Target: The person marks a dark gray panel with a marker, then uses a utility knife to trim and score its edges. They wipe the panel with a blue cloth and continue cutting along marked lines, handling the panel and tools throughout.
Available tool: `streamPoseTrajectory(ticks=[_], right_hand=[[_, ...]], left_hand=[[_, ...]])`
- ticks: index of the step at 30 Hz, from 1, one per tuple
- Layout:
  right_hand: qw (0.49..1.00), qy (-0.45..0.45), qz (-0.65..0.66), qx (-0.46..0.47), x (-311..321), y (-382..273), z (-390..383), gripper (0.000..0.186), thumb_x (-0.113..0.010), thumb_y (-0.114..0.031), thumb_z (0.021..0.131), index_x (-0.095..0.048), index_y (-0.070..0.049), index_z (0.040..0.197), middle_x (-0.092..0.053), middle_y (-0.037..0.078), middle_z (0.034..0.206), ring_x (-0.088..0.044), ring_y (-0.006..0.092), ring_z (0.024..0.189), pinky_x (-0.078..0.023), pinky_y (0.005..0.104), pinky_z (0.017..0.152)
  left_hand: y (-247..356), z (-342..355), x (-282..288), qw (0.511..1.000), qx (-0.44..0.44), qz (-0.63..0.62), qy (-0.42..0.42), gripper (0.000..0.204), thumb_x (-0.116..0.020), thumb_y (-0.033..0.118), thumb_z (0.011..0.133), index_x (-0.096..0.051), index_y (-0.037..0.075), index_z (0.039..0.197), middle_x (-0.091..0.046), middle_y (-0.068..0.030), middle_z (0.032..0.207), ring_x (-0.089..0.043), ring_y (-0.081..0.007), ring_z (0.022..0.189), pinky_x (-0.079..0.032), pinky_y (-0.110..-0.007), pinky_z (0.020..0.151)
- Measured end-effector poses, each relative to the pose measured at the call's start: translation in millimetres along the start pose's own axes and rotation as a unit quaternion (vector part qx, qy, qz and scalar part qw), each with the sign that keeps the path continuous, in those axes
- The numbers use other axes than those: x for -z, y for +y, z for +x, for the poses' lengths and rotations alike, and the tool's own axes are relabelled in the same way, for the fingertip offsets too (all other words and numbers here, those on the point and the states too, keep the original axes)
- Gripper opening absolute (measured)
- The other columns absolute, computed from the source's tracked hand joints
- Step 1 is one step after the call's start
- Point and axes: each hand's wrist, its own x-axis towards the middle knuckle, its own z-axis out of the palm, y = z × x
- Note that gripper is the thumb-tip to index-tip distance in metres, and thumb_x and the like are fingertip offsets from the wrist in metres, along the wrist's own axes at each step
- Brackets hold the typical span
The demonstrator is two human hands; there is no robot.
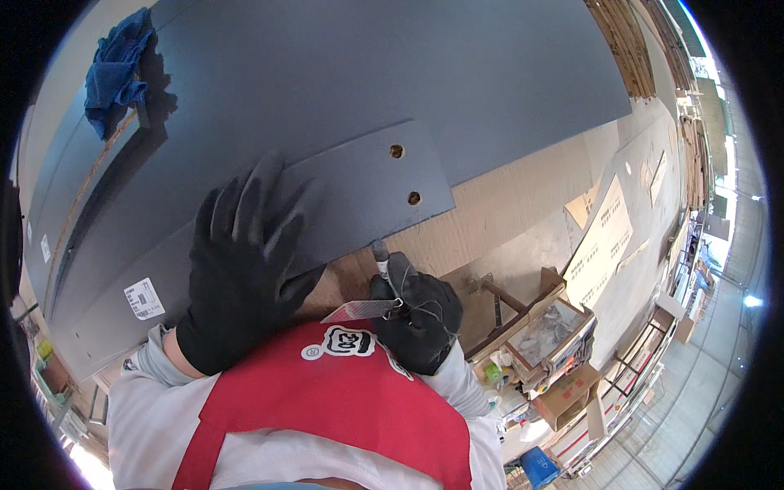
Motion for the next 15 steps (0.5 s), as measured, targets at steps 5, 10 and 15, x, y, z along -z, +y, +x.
streamPoseTrajectory(ticks=[5,10,15], right_hand=[[0.992,-0.052,-0.101,0.062,6.9,-6.1,15.3,0.025,-0.069,0.001,0.074,-0.061,0.004,0.098,-0.065,0.012,0.076,-0.064,0.0162,0.063,-0.049,0.0253,0.054],[0.993,-0.017,-0.087,0.073,10.4,-0.3,11.3,0.025,-0.07,0.001,0.073,-0.062,0.004,0.097,-0.066,0.011,0.075,-0.064,0.0166,0.062,-0.049,0.0266,0.054],[0.997,-0.031,-0.068,0.035,6.5,-7.2,11.0,0.031,-0.069,0.0,0.069,-0.064,0.001,0.1,-0.063,0.011,0.065,-0.064,0.021,0.055,-0.05,0.0307,0.052]], left_hand=[[-1.4,-3.0,2.5,1.0,0.004,0.001,0.007,0.062,-0.067,0.032,0.078,-0.046,0.009,0.132,-0.035,-0.024,0.139,-0.038,-0.0386,0.126,-0.03,-0.051,0.104],[1.1,-4.0,-1.4,1.0,0.003,0.006,0.007,0.064,-0.068,0.032,0.077,-0.045,0.01,0.133,-0.035,-0.0241,0.139,-0.037,-0.0383,0.127,-0.029,-0.052,0.105],[-0.5,-1.6,-1.7,1.0,-0.001,0.001,0.002,0.063,-0.067,0.033,0.078,-0.046,0.01,0.132,-0.034,-0.0248,0.139,-0.037,-0.0395,0.126,-0.029,-0.052,0.105]])
